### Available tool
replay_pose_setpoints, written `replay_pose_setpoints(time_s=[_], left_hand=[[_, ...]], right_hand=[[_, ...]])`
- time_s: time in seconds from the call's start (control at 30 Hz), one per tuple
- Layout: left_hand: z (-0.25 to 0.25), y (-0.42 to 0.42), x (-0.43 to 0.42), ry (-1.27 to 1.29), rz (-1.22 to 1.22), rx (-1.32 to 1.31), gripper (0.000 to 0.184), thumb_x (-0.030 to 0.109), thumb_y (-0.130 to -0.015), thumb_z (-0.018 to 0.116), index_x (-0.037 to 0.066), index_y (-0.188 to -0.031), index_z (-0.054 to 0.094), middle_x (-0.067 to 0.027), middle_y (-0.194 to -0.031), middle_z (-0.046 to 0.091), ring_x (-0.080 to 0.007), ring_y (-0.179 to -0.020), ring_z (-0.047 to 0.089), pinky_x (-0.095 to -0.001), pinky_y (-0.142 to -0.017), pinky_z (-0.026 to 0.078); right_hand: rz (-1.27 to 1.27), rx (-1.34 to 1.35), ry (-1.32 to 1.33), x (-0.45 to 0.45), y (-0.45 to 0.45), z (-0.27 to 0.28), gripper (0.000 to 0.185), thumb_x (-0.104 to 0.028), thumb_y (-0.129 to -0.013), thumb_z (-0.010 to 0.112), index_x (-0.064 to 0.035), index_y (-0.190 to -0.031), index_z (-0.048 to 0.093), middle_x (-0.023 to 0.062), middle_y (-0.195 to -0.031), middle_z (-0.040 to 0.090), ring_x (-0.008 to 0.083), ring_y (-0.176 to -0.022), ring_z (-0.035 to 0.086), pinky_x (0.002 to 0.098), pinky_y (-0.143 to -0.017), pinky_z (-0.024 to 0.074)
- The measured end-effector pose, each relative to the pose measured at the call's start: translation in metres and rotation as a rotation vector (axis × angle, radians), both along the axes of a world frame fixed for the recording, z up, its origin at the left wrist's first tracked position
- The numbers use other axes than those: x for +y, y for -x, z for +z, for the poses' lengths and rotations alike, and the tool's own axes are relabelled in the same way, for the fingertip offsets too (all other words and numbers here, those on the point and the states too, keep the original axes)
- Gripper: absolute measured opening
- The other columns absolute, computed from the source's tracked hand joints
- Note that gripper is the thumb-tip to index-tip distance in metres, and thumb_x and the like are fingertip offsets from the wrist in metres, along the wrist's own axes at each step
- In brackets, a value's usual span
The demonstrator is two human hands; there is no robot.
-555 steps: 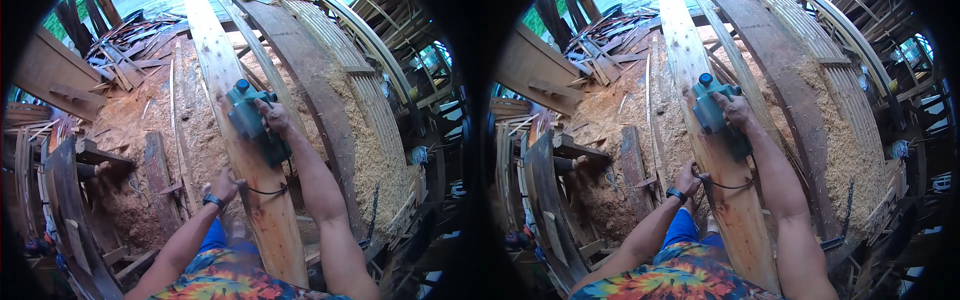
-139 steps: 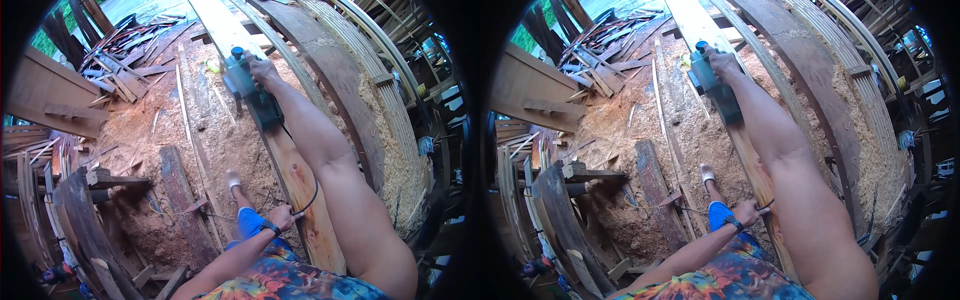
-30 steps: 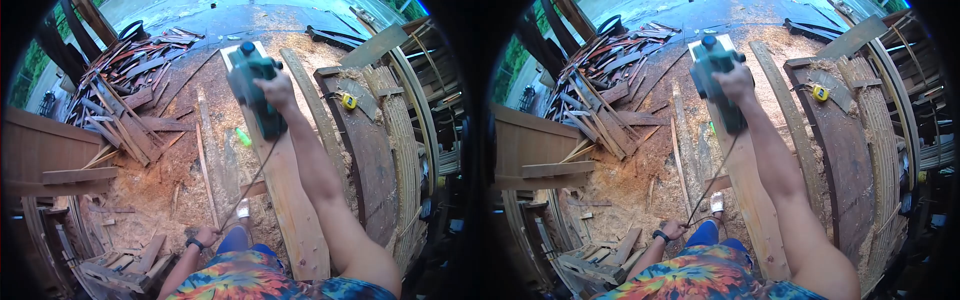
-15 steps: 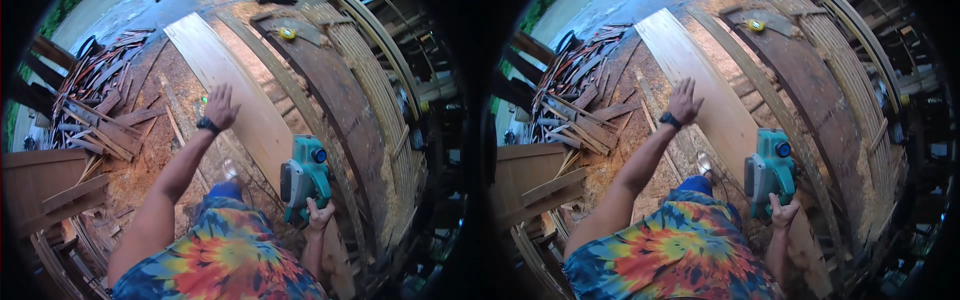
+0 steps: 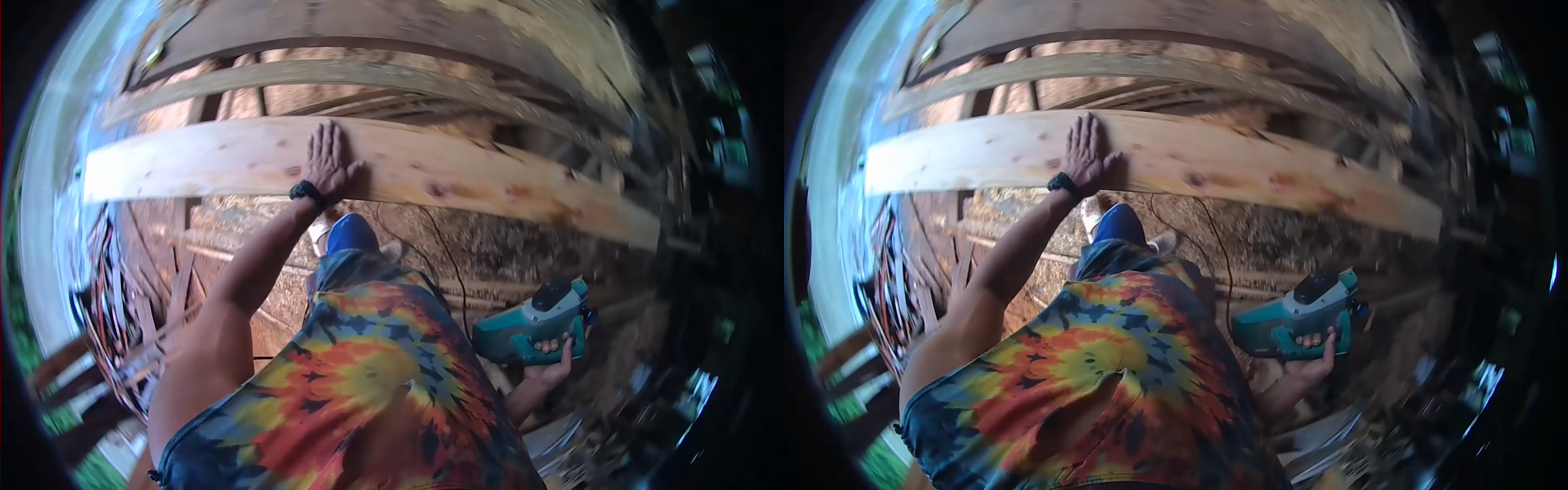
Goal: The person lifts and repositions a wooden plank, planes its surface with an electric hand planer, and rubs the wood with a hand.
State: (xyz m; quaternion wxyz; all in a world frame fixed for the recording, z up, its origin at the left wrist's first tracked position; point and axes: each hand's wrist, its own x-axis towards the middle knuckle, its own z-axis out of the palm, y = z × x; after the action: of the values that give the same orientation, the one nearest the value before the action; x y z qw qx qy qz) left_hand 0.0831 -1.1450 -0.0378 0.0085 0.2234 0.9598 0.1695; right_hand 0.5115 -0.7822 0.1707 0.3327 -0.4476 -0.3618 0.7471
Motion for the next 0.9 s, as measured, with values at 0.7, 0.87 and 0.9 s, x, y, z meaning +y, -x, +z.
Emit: replay_pose_setpoints(time_s=[0.7,0.87,0.9], left_hand=[[-0.030,-0.072,0.528,-0.093,-0.992,-0.017,0.093,0.059,-0.095,0.051,-0.005,-0.156,0.022,-0.0254,-0.165,0.019,-0.0386,-0.155,0.013,-0.0495,-0.127,0.008],[-0.046,-0.093,0.641,-0.284,-1.073,0.027,0.089,0.043,-0.090,0.065,-0.005,-0.154,0.026,-0.0254,-0.164,0.022,-0.0411,-0.154,0.016,-0.0519,-0.126,0.012],[-0.049,-0.099,0.663,-0.294,-1.072,0.020,0.090,0.043,-0.090,0.065,-0.005,-0.155,0.025,-0.0251,-0.164,0.021,-0.0410,-0.154,0.016,-0.0518,-0.126,0.012]], right_hand=[[-0.799,-0.115,0.076,0.057,-0.138,0.000,0.035,-0.041,-0.099,0.060,-0.0085,-0.110,0.064,0.0000,-0.072,0.054,0.0144,-0.062,0.053,0.0342,-0.061,0.0483],[-0.820,-0.207,0.091,0.167,-0.129,-0.006,0.038,-0.041,-0.098,0.062,-0.0032,-0.106,0.066,0.0011,-0.070,0.055,0.0153,-0.058,0.053,0.0329,-0.056,0.0486],[-0.826,-0.214,0.112,0.195,-0.126,-0.005,0.038,-0.041,-0.097,0.062,-0.0039,-0.106,0.066,0.0008,-0.070,0.055,0.0153,-0.058,0.053,0.0328,-0.056,0.0483]])
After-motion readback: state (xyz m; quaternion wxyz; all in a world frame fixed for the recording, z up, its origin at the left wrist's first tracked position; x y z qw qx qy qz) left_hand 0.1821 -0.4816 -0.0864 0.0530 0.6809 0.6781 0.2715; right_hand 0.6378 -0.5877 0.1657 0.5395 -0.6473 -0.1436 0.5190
